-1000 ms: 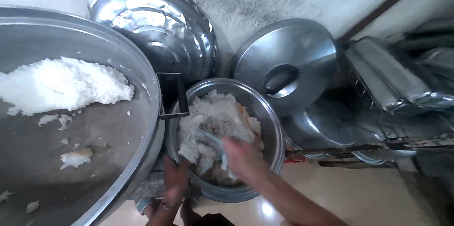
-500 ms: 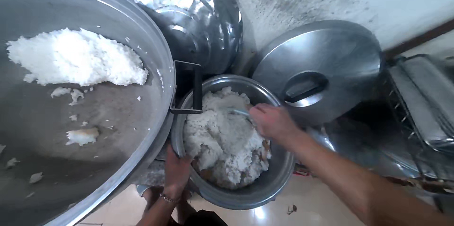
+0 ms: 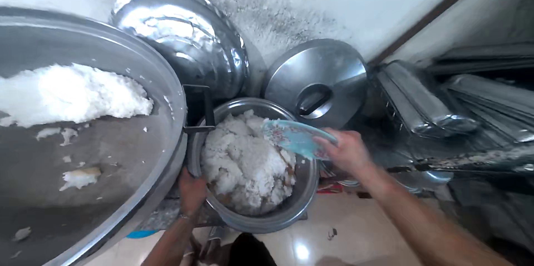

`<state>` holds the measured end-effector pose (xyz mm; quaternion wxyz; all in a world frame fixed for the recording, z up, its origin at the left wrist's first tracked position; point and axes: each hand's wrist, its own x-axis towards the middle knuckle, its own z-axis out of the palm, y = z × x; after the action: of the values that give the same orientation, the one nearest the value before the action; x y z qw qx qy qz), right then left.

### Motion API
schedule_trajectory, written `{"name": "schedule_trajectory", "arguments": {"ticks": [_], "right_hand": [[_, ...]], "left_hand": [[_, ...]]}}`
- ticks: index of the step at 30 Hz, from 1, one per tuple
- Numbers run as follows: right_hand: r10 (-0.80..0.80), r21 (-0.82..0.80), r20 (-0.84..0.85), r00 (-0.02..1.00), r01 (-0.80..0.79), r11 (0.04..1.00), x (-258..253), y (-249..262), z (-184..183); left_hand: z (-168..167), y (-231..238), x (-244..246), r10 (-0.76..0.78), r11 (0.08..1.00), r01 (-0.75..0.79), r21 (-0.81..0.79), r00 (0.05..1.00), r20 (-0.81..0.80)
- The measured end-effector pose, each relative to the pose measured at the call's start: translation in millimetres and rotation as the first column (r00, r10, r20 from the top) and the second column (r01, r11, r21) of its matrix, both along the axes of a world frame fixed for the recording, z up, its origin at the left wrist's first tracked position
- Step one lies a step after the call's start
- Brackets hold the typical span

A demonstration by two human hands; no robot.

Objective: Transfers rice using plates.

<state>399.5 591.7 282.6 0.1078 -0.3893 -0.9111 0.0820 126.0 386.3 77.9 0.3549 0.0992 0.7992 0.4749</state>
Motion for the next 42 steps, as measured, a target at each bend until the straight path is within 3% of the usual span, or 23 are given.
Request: {"name": "schedule_trajectory", "arguments": {"ticks": [2,5,7,10,12,14,17,20,23,25,27,30,33,35,37,39,42], "right_hand": [[0.288,0.103,0.126,0.949,-0.302,0.948,9,-9,16],[0.5,0.164,0.189,0.845,-0.529,0.833,-4,-14,-25],[0.513,0.224,0.144,0.846,-0.533,0.816,-28,-7,-77],[0.405,0.236,-0.024,0.914,-0.388,0.891,-57,0,-142],[0.324,0.185,-0.134,0.937,-0.298,0.937,-71,6,-165],[0.207,0.01,-0.207,0.956,-0.209,0.978,-75,19,-154],[0.113,-0.21,-0.193,0.975,-0.154,0.966,-59,52,-111],[0.349,-0.03,-0.186,0.919,-0.36,0.932,-20,72,-57],[0.685,0.19,-0.084,0.723,-0.664,0.723,19,81,-16],[0.794,0.18,-0.077,0.603,-0.775,0.606,28,79,-37],[0.824,0.2,-0.136,0.551,-0.799,0.567,11,61,-86],[0.746,0.247,-0.295,0.597,-0.707,0.663,-33,25,-147],[0.52,0.054,-0.404,0.752,-0.548,0.835,-55,7,-163],[0.28,-0.191,-0.415,0.866,-0.383,0.904,-56,14,-142],[0.117,-0.311,-0.391,0.913,-0.251,0.917,-47,24,-109],[0.115,-0.23,-0.388,0.915,-0.216,0.949,-25,29,-71],[0.258,0.033,-0.359,0.897,-0.264,0.964,17,29,-40]], "left_hand": [[-2,-2,3,0.014,1.0,-0.014,0.005,1.0,0.002],[-2,-3,1,0.001,1.0,-0.001,0.006,1.0,-0.005],[0,0,-8,-0.044,0.998,0.045,-0.038,0.999,0.006],[1,-2,-8,-0.058,0.995,0.059,-0.084,0.998,0.007],[3,2,-8,-0.034,0.995,0.031,-0.092,0.999,-0.031],[6,3,-3,-0.008,0.992,-0.001,-0.128,0.997,-0.07],[3,2,4,0.093,0.979,-0.111,-0.168,0.989,-0.115],[8,-5,31,0.259,0.952,-0.273,-0.136,0.96,-0.108],[11,-10,64,0.297,0.946,-0.307,-0.108,0.95,-0.093],[9,-8,67,0.316,0.938,-0.325,-0.117,0.944,-0.092],[9,-6,65,0.318,0.936,-0.328,-0.124,0.943,-0.094],[14,-6,67,0.34,0.927,-0.348,-0.143,0.937,-0.073],[13,-5,63,0.353,0.918,-0.365,-0.157,0.93,-0.098],[11,-6,64,0.356,0.917,-0.366,-0.157,0.93,-0.09],[8,-7,64,0.362,0.915,-0.375,-0.147,0.926,-0.108],[6,-9,72,0.37,0.915,-0.384,-0.121,0.921,-0.119],[6,-15,92,0.379,0.915,-0.388,-0.112,0.92,-0.094]]}}
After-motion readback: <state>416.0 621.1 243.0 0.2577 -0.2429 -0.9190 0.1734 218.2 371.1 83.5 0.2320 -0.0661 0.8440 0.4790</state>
